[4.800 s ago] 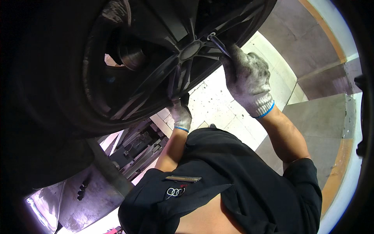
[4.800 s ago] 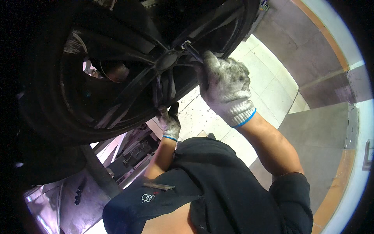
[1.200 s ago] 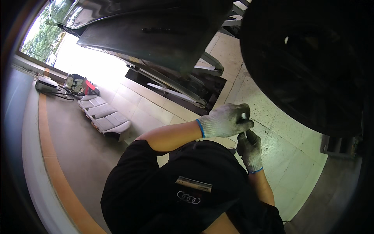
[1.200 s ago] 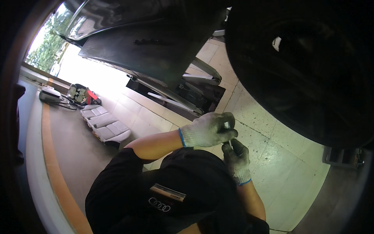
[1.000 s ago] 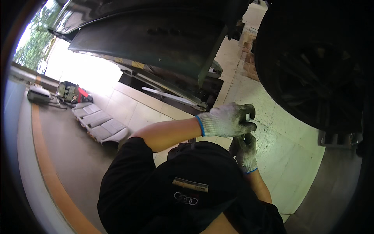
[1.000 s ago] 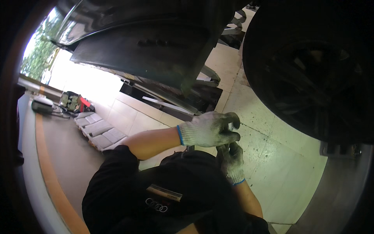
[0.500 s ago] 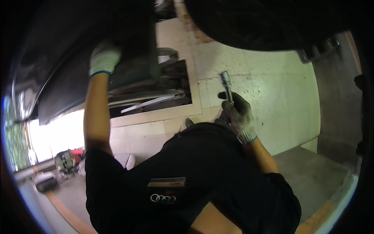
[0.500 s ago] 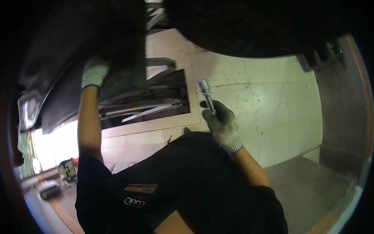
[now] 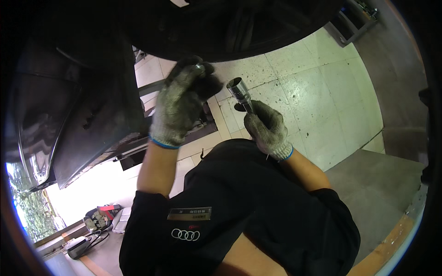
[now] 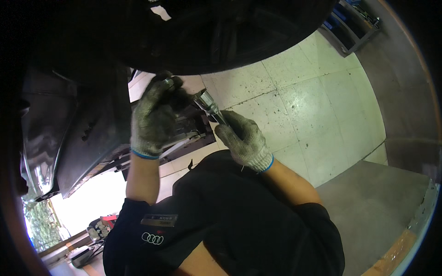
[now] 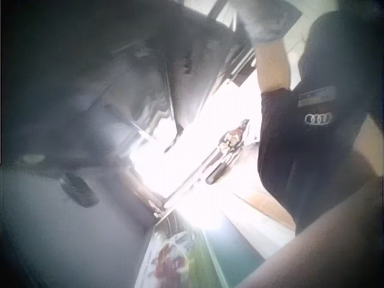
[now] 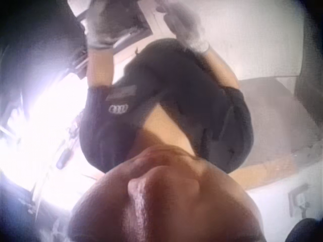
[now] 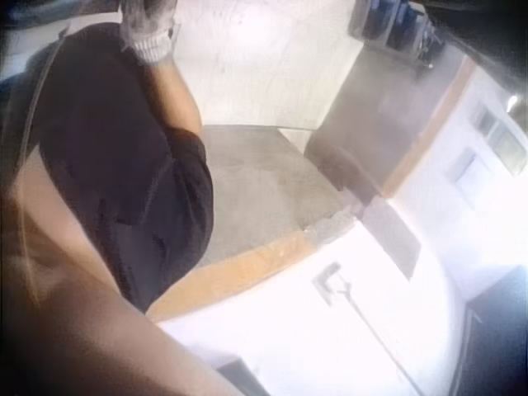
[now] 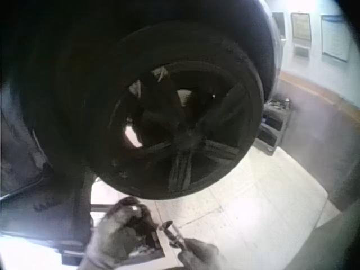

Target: The person removes a tire from a car, then installs a new tire onto the wheel hub. They align the tire, insert lug nuts by hand, and tighten them using a socket wrench.

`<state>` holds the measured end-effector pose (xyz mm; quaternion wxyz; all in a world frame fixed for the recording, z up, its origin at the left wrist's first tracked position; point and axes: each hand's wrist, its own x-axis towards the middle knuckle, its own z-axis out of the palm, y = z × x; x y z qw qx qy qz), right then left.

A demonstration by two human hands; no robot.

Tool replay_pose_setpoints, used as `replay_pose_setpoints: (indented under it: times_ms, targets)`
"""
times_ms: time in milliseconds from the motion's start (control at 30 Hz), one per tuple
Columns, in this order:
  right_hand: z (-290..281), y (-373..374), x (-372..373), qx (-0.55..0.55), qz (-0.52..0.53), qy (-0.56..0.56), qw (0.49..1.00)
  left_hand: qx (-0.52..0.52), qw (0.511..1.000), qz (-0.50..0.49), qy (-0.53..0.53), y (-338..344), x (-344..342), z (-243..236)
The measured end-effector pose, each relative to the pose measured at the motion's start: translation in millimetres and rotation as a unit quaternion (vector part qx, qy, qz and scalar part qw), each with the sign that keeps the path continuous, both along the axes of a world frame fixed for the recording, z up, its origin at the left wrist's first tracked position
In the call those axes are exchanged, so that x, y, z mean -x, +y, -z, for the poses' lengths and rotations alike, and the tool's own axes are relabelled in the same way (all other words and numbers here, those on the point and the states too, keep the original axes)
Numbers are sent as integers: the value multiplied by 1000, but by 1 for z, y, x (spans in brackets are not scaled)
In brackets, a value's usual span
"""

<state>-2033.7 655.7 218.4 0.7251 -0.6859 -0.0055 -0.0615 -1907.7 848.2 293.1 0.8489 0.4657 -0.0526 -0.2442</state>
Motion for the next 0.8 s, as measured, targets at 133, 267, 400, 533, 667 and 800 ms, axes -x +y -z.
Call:
replay_pose_setpoints:
  times_ms: [133, 267, 400, 533, 667, 800]
  targets:
    - [-12, -27, -3, -43, -7, 52, 998, 34, 999, -9, -21, -70, 1, 12]
    - [-18, -54, -6, -43, 14, 94, 995, 63, 997, 38, -31, -107, 7, 27]
    - [-21, -79, -13, -6, 28, 80, 996, -31, 986, 66, -148, -126, -7, 33]
    - [-25, -87, -16, 57, 66, 66, 994, -94, 974, 92, -187, -132, -22, 32]
    - [-25, -78, -21, 222, 148, 42, 963, -179, 945, 115, -248, -131, -38, 28]
    - [-22, -66, -29, 245, 187, 43, 950, -168, 955, 113, -214, -129, -47, 31]
